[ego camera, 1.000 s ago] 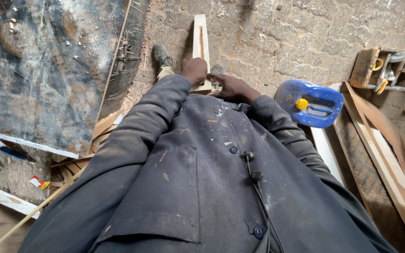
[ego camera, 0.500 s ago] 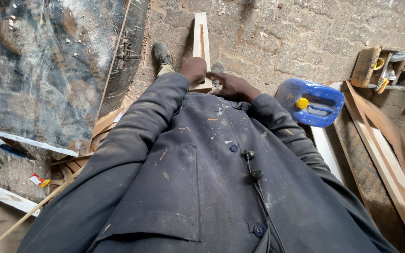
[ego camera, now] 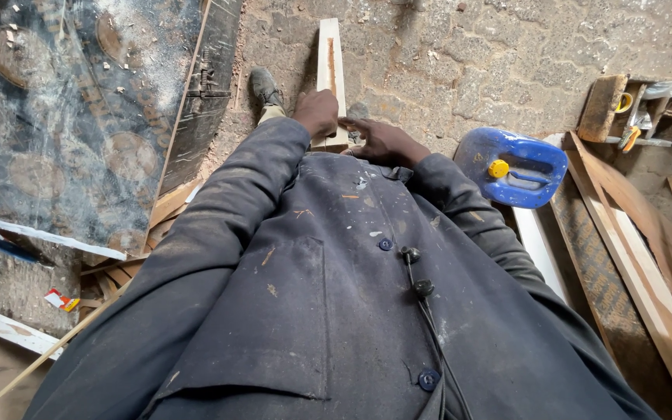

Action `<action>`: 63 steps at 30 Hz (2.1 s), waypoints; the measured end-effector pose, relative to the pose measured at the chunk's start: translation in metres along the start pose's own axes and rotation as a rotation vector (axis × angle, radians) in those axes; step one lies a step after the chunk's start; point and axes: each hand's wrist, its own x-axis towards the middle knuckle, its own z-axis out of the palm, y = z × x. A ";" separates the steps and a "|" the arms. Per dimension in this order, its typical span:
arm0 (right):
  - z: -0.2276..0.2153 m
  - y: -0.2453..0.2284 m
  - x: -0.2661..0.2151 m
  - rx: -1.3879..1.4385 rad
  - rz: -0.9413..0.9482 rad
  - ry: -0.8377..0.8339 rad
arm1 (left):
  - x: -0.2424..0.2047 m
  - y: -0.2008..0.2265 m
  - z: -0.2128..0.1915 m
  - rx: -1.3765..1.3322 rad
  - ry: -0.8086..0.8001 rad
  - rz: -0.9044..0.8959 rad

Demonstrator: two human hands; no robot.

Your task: Cleaning sawdust and debris from a wooden joint groove using a small wood scrap as a scraper.

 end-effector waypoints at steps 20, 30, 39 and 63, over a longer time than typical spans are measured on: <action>-0.008 -0.018 -0.012 0.028 0.011 0.014 | -0.043 0.017 -0.035 -0.140 0.015 0.028; -0.004 -0.012 -0.010 0.061 0.017 0.008 | -0.038 0.014 -0.028 -0.215 0.003 -0.076; 0.000 -0.007 -0.009 0.062 0.049 0.020 | -0.024 0.006 -0.015 -0.338 -0.065 -0.127; -0.013 -0.036 -0.024 0.084 0.069 0.001 | -0.018 0.018 -0.021 0.012 0.029 0.009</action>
